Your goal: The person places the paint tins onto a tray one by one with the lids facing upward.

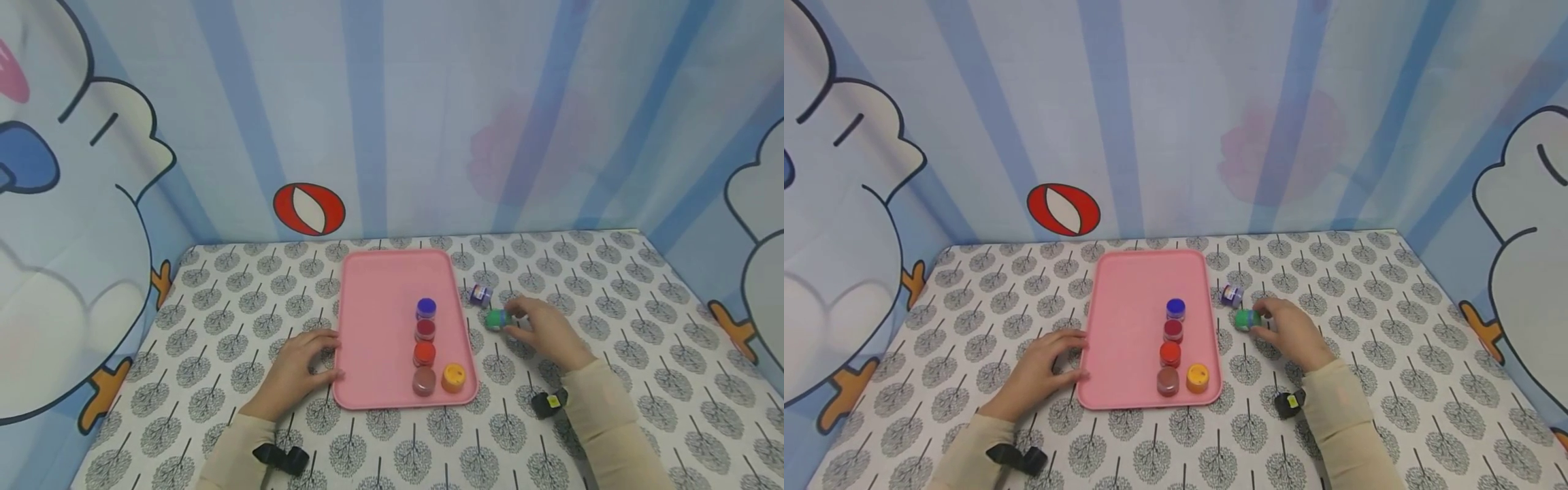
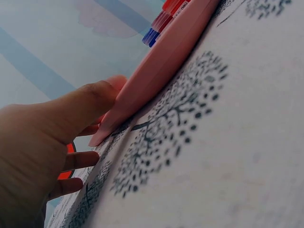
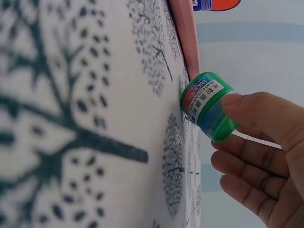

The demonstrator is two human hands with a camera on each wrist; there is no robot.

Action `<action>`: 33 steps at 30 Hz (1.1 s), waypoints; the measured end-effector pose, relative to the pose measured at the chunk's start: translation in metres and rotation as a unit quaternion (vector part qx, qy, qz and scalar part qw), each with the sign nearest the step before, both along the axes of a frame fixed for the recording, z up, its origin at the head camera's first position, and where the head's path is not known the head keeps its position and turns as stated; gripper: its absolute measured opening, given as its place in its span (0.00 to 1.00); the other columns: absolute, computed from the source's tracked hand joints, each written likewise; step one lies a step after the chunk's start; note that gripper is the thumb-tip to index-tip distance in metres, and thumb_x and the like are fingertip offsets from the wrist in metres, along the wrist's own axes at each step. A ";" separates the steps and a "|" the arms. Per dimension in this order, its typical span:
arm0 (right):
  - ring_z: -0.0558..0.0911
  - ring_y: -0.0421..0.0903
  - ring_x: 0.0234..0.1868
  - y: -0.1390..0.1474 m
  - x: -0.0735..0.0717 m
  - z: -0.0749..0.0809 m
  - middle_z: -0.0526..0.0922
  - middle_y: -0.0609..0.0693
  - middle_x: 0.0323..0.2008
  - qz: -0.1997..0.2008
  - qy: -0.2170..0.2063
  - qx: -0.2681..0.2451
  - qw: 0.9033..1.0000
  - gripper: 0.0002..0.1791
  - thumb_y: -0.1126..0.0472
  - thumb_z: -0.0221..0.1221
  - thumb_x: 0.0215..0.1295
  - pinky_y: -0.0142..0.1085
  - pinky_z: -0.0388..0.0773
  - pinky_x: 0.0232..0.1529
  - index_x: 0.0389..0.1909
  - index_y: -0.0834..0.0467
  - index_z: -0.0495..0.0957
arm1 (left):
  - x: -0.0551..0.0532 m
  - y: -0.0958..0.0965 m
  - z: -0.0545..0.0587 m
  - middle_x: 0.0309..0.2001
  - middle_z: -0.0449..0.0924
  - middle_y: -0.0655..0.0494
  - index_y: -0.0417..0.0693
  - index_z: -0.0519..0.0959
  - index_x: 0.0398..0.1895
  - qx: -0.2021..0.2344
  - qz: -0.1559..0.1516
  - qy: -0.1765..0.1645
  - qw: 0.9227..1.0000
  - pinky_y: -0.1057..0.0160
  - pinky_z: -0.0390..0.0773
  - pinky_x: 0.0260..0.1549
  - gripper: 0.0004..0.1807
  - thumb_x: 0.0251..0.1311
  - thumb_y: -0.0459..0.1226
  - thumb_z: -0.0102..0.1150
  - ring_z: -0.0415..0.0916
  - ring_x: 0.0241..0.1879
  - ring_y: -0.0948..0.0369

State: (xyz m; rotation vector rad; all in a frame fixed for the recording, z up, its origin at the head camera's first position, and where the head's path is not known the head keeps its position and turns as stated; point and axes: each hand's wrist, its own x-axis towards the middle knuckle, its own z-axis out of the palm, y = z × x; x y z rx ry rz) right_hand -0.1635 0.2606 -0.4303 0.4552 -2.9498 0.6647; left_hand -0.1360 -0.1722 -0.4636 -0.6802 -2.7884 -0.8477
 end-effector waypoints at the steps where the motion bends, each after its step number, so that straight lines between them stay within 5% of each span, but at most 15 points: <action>1: 0.82 0.57 0.44 -0.001 0.000 0.001 0.84 0.59 0.43 0.002 0.001 0.001 1.000 0.20 0.57 0.65 0.58 0.53 0.80 0.48 0.49 0.62 0.76 | 0.000 0.000 0.000 0.61 0.76 0.55 0.51 0.79 0.51 0.000 0.000 0.002 1.000 0.41 0.64 0.65 0.28 0.46 0.49 0.72 0.70 0.63 0.50; 19: 0.81 0.53 0.45 -0.026 0.013 0.024 0.83 0.57 0.44 0.049 0.046 0.003 0.998 0.19 0.58 0.66 0.57 0.51 0.80 0.51 0.48 0.62 0.79 | 0.001 0.001 0.003 0.60 0.76 0.53 0.50 0.79 0.51 -0.004 -0.004 0.009 1.000 0.40 0.65 0.64 0.27 0.47 0.48 0.72 0.71 0.63 0.50; 33: 0.80 0.48 0.46 -0.047 0.022 0.026 0.83 0.50 0.42 0.076 0.051 0.018 0.996 0.20 0.52 0.68 0.54 0.47 0.81 0.50 0.47 0.56 0.80 | 0.000 0.001 0.003 0.61 0.76 0.54 0.50 0.79 0.51 -0.003 -0.003 0.002 1.000 0.41 0.64 0.65 0.27 0.46 0.47 0.72 0.70 0.63 0.50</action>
